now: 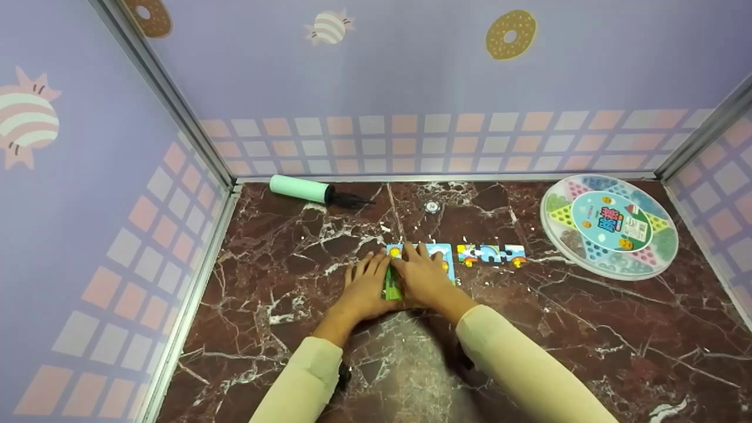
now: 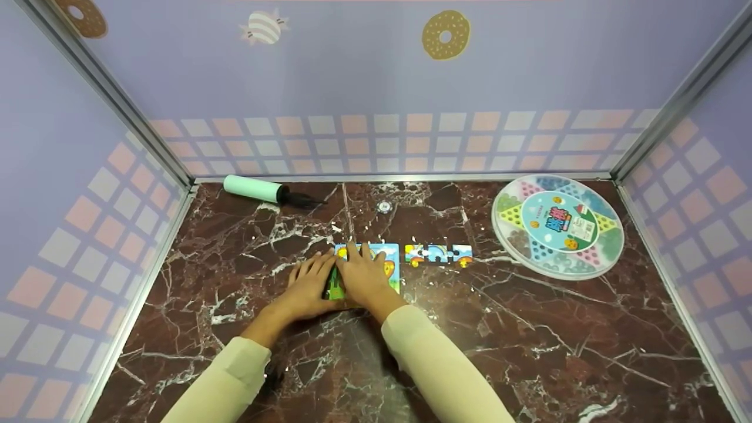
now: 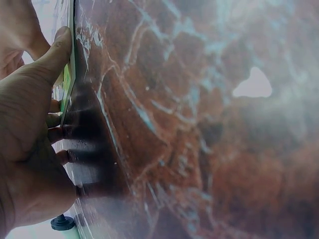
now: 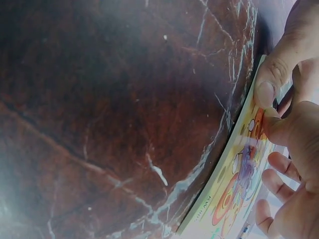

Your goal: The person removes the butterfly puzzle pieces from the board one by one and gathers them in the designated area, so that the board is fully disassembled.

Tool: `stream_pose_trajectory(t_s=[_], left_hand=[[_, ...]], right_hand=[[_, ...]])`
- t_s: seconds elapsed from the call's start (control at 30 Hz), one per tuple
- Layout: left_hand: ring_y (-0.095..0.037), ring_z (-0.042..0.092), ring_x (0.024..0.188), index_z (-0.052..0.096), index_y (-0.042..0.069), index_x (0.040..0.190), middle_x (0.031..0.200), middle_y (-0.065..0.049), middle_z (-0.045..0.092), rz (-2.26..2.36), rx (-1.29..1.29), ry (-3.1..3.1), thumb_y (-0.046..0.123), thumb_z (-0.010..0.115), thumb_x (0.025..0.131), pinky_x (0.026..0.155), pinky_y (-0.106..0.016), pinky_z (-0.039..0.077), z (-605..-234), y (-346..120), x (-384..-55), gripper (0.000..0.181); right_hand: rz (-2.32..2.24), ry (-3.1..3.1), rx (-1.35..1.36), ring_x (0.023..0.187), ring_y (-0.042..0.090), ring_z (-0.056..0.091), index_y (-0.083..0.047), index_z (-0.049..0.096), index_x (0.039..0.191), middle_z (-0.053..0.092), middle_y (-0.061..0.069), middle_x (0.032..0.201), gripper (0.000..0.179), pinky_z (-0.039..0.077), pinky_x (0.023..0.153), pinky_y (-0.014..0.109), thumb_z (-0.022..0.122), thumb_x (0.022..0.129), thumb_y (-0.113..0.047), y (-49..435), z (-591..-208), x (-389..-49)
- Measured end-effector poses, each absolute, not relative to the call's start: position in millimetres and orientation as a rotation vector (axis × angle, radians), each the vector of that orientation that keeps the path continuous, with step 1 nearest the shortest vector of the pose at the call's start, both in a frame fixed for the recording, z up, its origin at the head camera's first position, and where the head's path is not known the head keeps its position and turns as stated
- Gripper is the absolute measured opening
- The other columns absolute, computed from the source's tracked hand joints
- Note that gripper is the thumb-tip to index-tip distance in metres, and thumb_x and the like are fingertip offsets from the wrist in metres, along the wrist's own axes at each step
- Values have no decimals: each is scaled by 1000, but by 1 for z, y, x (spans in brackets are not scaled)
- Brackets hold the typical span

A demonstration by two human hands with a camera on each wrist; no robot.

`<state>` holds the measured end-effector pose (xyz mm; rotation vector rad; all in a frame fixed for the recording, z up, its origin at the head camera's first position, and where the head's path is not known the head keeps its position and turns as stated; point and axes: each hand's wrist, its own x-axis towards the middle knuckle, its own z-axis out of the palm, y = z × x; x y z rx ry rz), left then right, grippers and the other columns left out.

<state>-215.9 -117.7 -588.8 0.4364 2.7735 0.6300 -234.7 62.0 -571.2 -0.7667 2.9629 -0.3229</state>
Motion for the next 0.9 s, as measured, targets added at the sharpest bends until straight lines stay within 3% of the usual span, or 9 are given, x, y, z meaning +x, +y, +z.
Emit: stream_pose_trajectory(t_s=[0.13,0.3,0.57,0.9], left_hand=[[-38,14,173,27,10,176,185,-12,24,672,430,2755,56,88,85,138,-69,0,-594,-119,-217,118],[-40,18,172,29,8,175,184,-13,27,705,450,2777,57,88,85,138,-71,3,-599,-119,-218,118],[-41,21,170,32,8,173,184,-12,28,695,457,2792,64,87,84,136,-73,8,-594,-119,-216,119],[-41,21,170,33,8,173,184,-12,27,677,455,2795,58,87,85,137,-72,8,-593,-118,-214,115]], right_hand=[[-329,2955,-764,131,42,58,-16,70,146,57,19,147,89,51,96,72,101,72,-54,62,-571,-235],[-326,2952,-757,135,45,60,-15,67,150,55,22,155,98,52,98,73,100,70,-61,62,-571,-235],[-354,2950,-765,138,49,60,-12,67,149,53,25,157,95,53,100,75,102,70,-52,61,-568,-233],[-351,2949,-739,134,47,60,-12,66,148,56,22,149,93,53,102,75,101,72,-53,60,-570,-234]])
